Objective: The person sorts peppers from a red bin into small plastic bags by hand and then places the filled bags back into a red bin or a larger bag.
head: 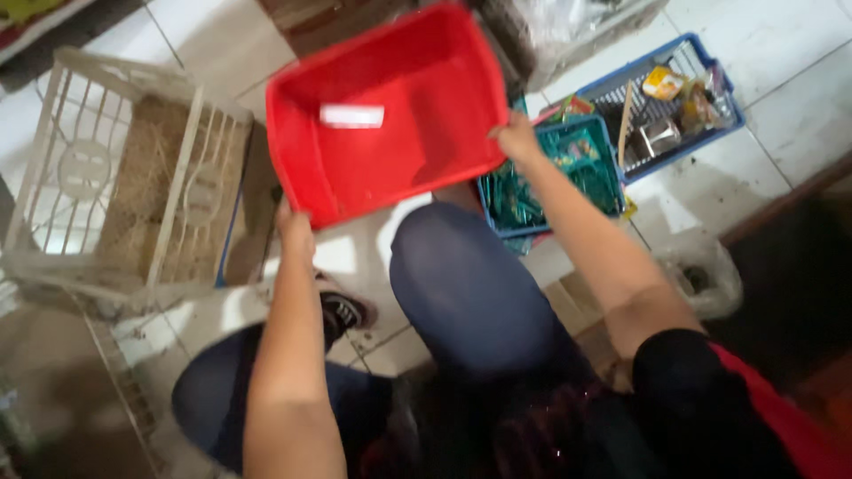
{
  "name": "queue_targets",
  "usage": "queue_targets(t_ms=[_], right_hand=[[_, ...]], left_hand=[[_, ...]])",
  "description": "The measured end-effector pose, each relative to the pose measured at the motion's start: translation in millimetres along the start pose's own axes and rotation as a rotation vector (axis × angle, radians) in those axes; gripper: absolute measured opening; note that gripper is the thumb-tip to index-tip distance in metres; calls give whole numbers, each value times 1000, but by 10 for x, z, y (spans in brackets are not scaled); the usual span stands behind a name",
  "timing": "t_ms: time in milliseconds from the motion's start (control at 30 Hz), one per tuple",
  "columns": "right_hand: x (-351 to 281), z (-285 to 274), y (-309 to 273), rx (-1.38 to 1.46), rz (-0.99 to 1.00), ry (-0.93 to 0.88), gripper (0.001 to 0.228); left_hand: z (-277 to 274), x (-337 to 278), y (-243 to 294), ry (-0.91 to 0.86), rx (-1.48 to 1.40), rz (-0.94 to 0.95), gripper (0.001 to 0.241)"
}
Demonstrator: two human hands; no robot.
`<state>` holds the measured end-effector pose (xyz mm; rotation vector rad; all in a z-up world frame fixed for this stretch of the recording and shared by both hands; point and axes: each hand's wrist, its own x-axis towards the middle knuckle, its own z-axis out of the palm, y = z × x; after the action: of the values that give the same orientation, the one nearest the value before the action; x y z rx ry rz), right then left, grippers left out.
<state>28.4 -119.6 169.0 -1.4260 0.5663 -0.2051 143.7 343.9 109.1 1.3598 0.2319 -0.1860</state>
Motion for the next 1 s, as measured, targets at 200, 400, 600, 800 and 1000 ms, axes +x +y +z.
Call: queue_targets(t_ms=[200, 400, 600, 800, 1000], right_hand=[[399, 296, 585, -303, 86, -29, 39], [742, 322, 1186, -349, -17, -98, 56], [250, 481, 1390, -768, -192, -256, 95], [-410, 584, 1204, -768, -169, -376, 84], [-587, 592, 1426, -1376, -678, -650, 68]], left_hand=[[-417, -161, -666, 251, 104, -467, 37], [-445, -138, -1004, 222, 102, -411, 32], [-464, -496, -1365, 563, 777, -205, 24], [-591, -1450, -1396, 335, 806, -557, 32], [-555, -1591, -1035, 335, 1009, -260, 40]])
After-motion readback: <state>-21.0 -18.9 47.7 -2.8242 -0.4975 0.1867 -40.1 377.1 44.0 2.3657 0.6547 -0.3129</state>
